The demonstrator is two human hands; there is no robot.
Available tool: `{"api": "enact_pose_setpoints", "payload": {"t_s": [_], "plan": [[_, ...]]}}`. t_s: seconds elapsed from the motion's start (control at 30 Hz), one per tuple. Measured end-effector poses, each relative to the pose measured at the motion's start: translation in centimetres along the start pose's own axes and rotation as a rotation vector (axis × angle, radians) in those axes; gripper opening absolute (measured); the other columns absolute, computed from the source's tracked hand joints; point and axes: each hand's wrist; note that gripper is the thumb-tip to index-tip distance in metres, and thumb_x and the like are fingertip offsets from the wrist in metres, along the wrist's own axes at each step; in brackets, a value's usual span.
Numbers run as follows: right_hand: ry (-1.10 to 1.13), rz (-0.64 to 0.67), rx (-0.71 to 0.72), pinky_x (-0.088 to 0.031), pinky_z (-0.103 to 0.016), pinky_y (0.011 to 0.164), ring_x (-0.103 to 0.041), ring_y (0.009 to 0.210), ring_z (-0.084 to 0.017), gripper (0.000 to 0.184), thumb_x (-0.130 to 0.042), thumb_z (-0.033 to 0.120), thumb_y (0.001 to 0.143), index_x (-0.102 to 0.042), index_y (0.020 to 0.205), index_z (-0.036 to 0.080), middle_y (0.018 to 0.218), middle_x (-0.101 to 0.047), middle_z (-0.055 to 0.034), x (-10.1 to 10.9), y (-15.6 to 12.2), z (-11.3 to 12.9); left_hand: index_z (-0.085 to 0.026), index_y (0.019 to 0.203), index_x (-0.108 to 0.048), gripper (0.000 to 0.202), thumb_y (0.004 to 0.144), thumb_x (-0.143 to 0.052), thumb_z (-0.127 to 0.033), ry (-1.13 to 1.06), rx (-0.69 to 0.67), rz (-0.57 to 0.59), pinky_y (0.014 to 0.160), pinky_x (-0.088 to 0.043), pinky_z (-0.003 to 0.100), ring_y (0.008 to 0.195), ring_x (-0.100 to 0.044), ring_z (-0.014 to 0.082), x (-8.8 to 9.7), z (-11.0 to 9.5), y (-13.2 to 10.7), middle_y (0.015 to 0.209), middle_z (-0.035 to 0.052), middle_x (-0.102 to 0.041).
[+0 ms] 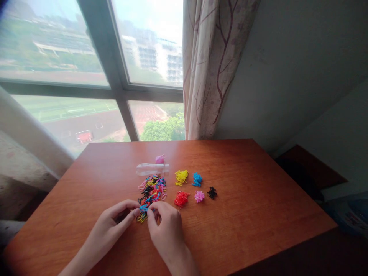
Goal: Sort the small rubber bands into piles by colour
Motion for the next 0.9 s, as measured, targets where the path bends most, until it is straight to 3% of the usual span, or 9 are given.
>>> {"api": "enact_pose_setpoints", "payload": {"t_s": [0.23,0.37,0.47,0.63,0.77,0.9], "plan": [[-0.056,-0.047,-0.068,-0.043,-0.020,0.058,-0.061,0.063,-0.014,0.014,-0.054,0.021,0.090,-0.067,0.085,0.021,0.074,-0.067,-0.0002,3.0,-2.8,-1.9,-0.019,0.084,-0.071,0.024,0.089,-0.055,-0.036,0.194,-0.120,-0.016,0.051,-0.041,0.020,0.054,-0.053,0.0119,-0.8,-0.5,0.6,0.062,-0.0005,-0.062],[-0.112,-0.077,-0.074,-0.044,-0.020,0.058,-0.062,0.063,-0.014,0.016,-0.052,0.023,0.093,-0.067,0.086,0.022,0.074,-0.067,-0.0010,4.4,-4.3,-3.7,-0.022,0.089,-0.069,0.022,0.091,-0.048,-0.023,0.348,-0.289,0.057,0.059,-0.044,0.019,0.063,-0.058,0.0115,-2.0,-2.5,2.1,0.077,0.0012,-0.067],[-0.119,-0.070,-0.065,-0.045,-0.020,0.059,-0.062,0.063,-0.014,0.016,-0.051,0.023,0.094,-0.066,0.087,0.022,0.075,-0.067,-0.0012,4.9,-4.9,-4.5,-0.024,0.092,-0.068,0.023,0.091,-0.045,-0.018,0.487,-0.360,0.131,0.066,-0.047,0.020,0.077,-0.065,0.0132,-3.5,-4.9,4.0,0.093,0.0027,-0.069],[-0.094,-0.077,-0.055,-0.046,-0.021,0.063,-0.064,0.068,-0.015,0.016,-0.051,0.022,0.093,-0.066,0.088,0.022,0.079,-0.068,-0.0019,5.1,-5.2,-4.6,-0.025,0.095,-0.068,0.019,0.091,-0.050,-0.021,0.722,-0.372,0.216,0.068,-0.048,0.023,0.083,-0.069,0.0165,-7.0,-7.9,8.6,0.098,0.0024,-0.070],[-0.080,-0.074,-0.073,-0.044,-0.020,0.060,-0.063,0.068,-0.015,0.015,-0.052,0.021,0.093,-0.067,0.089,0.022,0.079,-0.068,-0.0018,5.3,-5.3,-4.3,-0.024,0.092,-0.068,0.020,0.093,-0.048,-0.025,0.794,-0.373,0.248,0.063,-0.048,0.026,0.078,-0.070,0.0192,-9.7,-8.3,11.6,0.094,0.0043,-0.069],[-0.072,-0.087,-0.080,-0.043,-0.020,0.059,-0.062,0.066,-0.014,0.015,-0.051,0.020,0.092,-0.066,0.087,0.022,0.077,-0.067,-0.0008,5.6,-5.2,-4.2,-0.022,0.092,-0.068,0.018,0.092,-0.051,-0.026,0.850,-0.367,0.278,0.062,-0.048,0.027,0.077,-0.070,0.0211,-11.2,-8.3,12.8,0.091,0.0062,-0.069]]}}
Point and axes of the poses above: each hand's wrist, its own y-axis towards the middle knuckle, its own x-axis out of the back of the hand, z = x × y
